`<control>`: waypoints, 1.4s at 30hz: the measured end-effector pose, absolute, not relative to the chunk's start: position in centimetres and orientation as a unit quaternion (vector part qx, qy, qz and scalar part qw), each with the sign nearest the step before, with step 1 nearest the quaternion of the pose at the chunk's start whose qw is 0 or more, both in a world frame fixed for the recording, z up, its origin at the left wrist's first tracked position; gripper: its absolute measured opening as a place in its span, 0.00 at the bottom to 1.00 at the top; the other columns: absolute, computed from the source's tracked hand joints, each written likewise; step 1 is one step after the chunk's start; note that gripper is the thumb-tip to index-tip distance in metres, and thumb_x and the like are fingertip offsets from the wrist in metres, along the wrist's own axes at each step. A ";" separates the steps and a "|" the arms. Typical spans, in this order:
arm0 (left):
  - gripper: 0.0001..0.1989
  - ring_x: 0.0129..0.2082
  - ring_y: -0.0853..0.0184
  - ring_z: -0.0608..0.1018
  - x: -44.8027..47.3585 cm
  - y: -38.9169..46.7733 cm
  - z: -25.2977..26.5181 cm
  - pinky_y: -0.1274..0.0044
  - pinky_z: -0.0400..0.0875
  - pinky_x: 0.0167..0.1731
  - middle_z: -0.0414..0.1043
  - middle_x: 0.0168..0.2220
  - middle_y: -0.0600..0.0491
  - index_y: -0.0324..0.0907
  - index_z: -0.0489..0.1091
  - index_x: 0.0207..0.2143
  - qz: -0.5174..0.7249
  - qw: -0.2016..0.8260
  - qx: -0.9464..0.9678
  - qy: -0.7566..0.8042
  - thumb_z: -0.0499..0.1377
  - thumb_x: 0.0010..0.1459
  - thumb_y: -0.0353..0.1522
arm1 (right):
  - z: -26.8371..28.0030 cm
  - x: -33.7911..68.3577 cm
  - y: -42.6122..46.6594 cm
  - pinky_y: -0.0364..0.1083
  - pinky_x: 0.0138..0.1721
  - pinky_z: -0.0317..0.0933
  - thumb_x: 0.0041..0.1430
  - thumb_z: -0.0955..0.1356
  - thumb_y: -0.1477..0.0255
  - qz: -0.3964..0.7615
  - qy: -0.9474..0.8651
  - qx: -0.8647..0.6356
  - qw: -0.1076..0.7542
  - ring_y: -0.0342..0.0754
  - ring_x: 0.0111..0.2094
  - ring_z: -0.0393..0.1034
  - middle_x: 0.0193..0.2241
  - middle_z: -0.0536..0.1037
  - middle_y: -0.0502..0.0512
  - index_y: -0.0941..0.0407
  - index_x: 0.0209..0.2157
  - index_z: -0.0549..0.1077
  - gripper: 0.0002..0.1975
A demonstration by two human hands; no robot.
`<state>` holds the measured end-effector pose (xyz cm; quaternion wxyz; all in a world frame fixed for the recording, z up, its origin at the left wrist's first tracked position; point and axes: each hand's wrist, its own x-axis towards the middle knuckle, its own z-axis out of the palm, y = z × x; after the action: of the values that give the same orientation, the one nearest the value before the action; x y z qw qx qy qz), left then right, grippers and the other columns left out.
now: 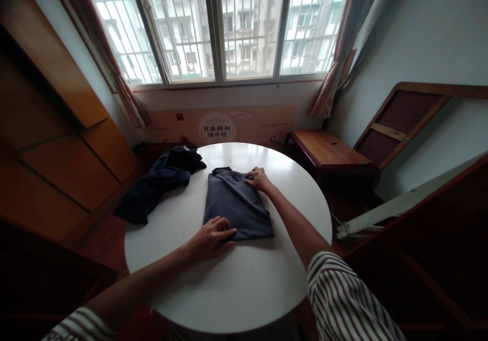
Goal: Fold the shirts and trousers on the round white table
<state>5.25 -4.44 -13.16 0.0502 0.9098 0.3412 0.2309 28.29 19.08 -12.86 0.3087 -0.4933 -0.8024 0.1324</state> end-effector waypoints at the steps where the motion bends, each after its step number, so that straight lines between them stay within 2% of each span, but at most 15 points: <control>1: 0.17 0.41 0.62 0.72 5.3 -4.5 -13.2 0.68 0.71 0.45 0.71 0.43 0.45 0.42 0.74 0.52 0.228 0.048 0.911 0.339 0.57 0.64 0.39 | -13.2 28.1 19.1 0.54 0.50 0.62 0.49 0.76 0.69 0.133 -0.803 -0.490 0.312 0.56 0.44 0.68 0.37 0.77 0.59 0.54 0.30 0.82 0.06; 3: 0.18 0.41 0.62 0.72 5.2 -4.5 -13.2 0.68 0.71 0.45 0.71 0.43 0.44 0.41 0.74 0.52 0.226 0.042 0.913 0.337 0.57 0.64 0.39 | -13.7 27.9 19.1 0.52 0.49 0.62 0.51 0.74 0.71 0.134 -0.803 -0.484 0.322 0.55 0.44 0.67 0.37 0.76 0.59 0.55 0.29 0.81 0.03; 6: 0.18 0.41 0.61 0.72 5.3 -4.4 -13.3 0.68 0.72 0.44 0.70 0.44 0.44 0.41 0.73 0.52 0.223 0.035 0.914 0.338 0.56 0.65 0.39 | -14.2 27.7 19.4 0.52 0.49 0.61 0.54 0.71 0.71 0.137 -0.792 -0.484 0.345 0.54 0.44 0.65 0.36 0.75 0.59 0.57 0.27 0.78 0.05; 11: 0.17 0.41 0.61 0.72 5.4 -4.4 -13.5 0.68 0.71 0.43 0.71 0.43 0.45 0.41 0.73 0.52 0.223 0.031 0.913 0.341 0.56 0.65 0.39 | -15.0 28.2 19.9 0.55 0.51 0.60 0.58 0.69 0.63 0.152 -0.750 -0.508 0.395 0.54 0.42 0.65 0.34 0.73 0.59 0.57 0.27 0.75 0.13; 19: 0.17 0.40 0.61 0.72 5.3 -4.5 -13.4 0.68 0.72 0.43 0.71 0.43 0.44 0.41 0.74 0.52 0.225 0.043 0.912 0.341 0.55 0.65 0.38 | -16.1 29.1 20.0 0.52 0.42 0.68 0.61 0.64 0.54 0.201 -0.697 -0.527 0.442 0.54 0.44 0.69 0.40 0.75 0.63 0.58 0.35 0.74 0.20; 24: 0.17 0.40 0.62 0.72 5.3 -4.5 -13.3 0.69 0.72 0.44 0.71 0.43 0.45 0.41 0.73 0.52 0.225 0.045 0.912 0.340 0.55 0.65 0.37 | -16.0 28.6 20.3 0.53 0.48 0.66 0.60 0.67 0.57 0.220 -0.697 -0.533 0.426 0.53 0.45 0.71 0.41 0.78 0.63 0.58 0.41 0.76 0.18; 28: 0.17 0.40 0.62 0.72 5.3 -4.5 -13.5 0.68 0.71 0.44 0.71 0.43 0.45 0.41 0.73 0.52 0.222 0.042 0.913 0.340 0.55 0.65 0.37 | -15.2 27.9 21.3 0.54 0.55 0.60 0.51 0.73 0.64 0.223 -0.717 -0.529 0.395 0.55 0.45 0.71 0.37 0.78 0.61 0.57 0.31 0.79 0.10; 31: 0.17 0.40 0.63 0.73 5.3 -4.5 -13.5 0.69 0.71 0.44 0.71 0.43 0.45 0.41 0.73 0.52 0.222 0.041 0.912 0.342 0.55 0.65 0.37 | -14.5 27.8 21.9 0.52 0.49 0.64 0.47 0.75 0.66 0.236 -0.729 -0.517 0.382 0.53 0.39 0.72 0.33 0.78 0.59 0.57 0.27 0.79 0.09; 34: 0.15 0.39 0.63 0.73 5.4 -4.4 -13.6 0.70 0.71 0.42 0.71 0.41 0.46 0.41 0.74 0.50 0.222 0.039 0.911 0.345 0.55 0.65 0.37 | -14.0 28.0 22.2 0.48 0.42 0.66 0.49 0.74 0.63 0.251 -0.731 -0.505 0.384 0.50 0.34 0.72 0.34 0.77 0.59 0.58 0.27 0.79 0.11; 39: 0.14 0.36 0.66 0.74 5.5 -4.5 -13.8 0.73 0.71 0.38 0.72 0.39 0.47 0.41 0.74 0.48 0.212 0.019 0.920 0.329 0.51 0.68 0.34 | -13.4 28.0 22.8 0.48 0.41 0.67 0.54 0.71 0.63 0.265 -0.717 -0.506 0.400 0.49 0.35 0.71 0.36 0.79 0.59 0.58 0.32 0.79 0.12; 42: 0.14 0.35 0.66 0.74 5.4 -4.7 -13.8 0.73 0.71 0.38 0.72 0.39 0.46 0.40 0.73 0.48 0.194 -0.004 0.927 0.322 0.50 0.69 0.33 | -13.3 27.8 23.0 0.47 0.38 0.67 0.54 0.71 0.63 0.278 -0.711 -0.509 0.398 0.48 0.33 0.71 0.35 0.80 0.59 0.58 0.32 0.78 0.12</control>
<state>5.39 -4.68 -13.77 -0.0044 0.9266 0.3223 0.1937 27.77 23.01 -13.29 0.3982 -0.5087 -0.7107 0.2783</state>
